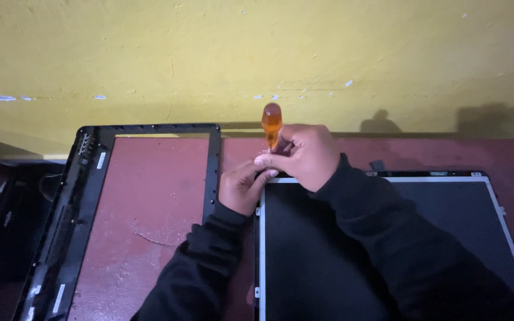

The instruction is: Using a screwdriver to disassemble or assemble the frame and internal components of a computer monitor.

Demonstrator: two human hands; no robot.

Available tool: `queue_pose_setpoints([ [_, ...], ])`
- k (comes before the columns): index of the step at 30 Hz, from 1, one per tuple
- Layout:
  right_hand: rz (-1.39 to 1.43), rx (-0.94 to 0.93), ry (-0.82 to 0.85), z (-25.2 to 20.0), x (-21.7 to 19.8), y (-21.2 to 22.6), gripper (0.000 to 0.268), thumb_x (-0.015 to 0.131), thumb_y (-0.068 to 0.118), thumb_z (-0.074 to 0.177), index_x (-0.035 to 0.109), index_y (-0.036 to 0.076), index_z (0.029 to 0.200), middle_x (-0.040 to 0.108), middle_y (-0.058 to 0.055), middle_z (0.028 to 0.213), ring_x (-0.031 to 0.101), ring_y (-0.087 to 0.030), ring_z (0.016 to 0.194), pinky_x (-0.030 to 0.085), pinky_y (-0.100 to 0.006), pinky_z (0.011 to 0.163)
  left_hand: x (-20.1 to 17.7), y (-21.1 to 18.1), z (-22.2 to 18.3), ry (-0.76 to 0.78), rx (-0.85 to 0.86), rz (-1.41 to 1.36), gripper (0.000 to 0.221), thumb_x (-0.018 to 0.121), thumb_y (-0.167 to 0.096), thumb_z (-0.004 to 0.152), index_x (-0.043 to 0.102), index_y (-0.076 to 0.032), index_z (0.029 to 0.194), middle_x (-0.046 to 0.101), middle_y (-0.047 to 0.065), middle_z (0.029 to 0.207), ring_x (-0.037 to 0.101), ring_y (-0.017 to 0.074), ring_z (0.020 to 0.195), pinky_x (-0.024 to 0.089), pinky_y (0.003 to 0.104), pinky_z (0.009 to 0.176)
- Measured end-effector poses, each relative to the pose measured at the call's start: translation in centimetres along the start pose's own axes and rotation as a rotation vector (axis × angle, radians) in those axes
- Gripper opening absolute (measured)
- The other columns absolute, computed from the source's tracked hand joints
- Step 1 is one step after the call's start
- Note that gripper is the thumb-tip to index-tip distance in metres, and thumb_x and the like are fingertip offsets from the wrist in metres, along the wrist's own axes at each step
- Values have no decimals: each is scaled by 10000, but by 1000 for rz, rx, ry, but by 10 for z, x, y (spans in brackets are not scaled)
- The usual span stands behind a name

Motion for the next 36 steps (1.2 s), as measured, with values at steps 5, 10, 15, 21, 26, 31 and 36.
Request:
queue_pose_setpoints([
  [5,132,-154,55,4,-1,30,127,867,120,838,780,56,905,784,-88,801,784,-259,782,608,-335,718,-1,-18,6,20,0,0,131,768,-120,933,785,-34,1032,789,148,895,760,389,893,605,428,767],
  [10,148,-79,18,-2,6,9,117,856,79,835,787,47,923,790,-97,798,790,-247,787,616,-328,717,-1,-22,8,42,22,-17,120,726,-90,957,784,-18,1034,790,161,914,755,413,894,604,445,771],
  [15,213,-18,6,-2,7,4,117,819,-16,840,766,-13,944,771,-160,787,766,-220,609,619,-255,479,1,-19,5,50,15,0,100,714,-73,959,778,-11,1004,786,157,897,750,414,898,597,440,775],
  [21,9,-127,69,0,-20,42,347,885,187,811,633,55,1010,760,-130,880,775,-319,846,614,-449,699,3,-15,5,78,11,35,113,675,-97,986,770,-36,991,785,146,889,739,412,919,590,440,754],
  [26,263,-253,202,-10,-32,78,364,515,125,1082,452,87,1438,756,-109,1180,777,-249,1124,653,-330,959,4,-24,7,178,113,7,173,571,-8,1006,717,-82,952,772,69,951,754,264,856,576,364,806],
  [31,81,-277,112,-12,-28,78,340,629,27,994,487,108,1291,724,-69,1034,778,-186,876,654,-286,821,6,-11,1,181,120,46,151,582,-2,988,725,-48,1003,772,111,963,731,301,828,552,381,763],
  [36,-97,-288,29,-10,-24,85,348,738,126,969,489,132,1212,621,-45,914,636,-213,703,541,-311,696,4,-5,-2,150,115,25,236,605,34,946,741,-38,1125,782,150,1010,747,290,850,564,365,753],
])
Point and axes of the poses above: each hand's wrist, its own z-axis towards the middle knuckle, its own x-axis out of the palm, y = z × x, the point moved 6 cm from there along z, towards the middle knuckle
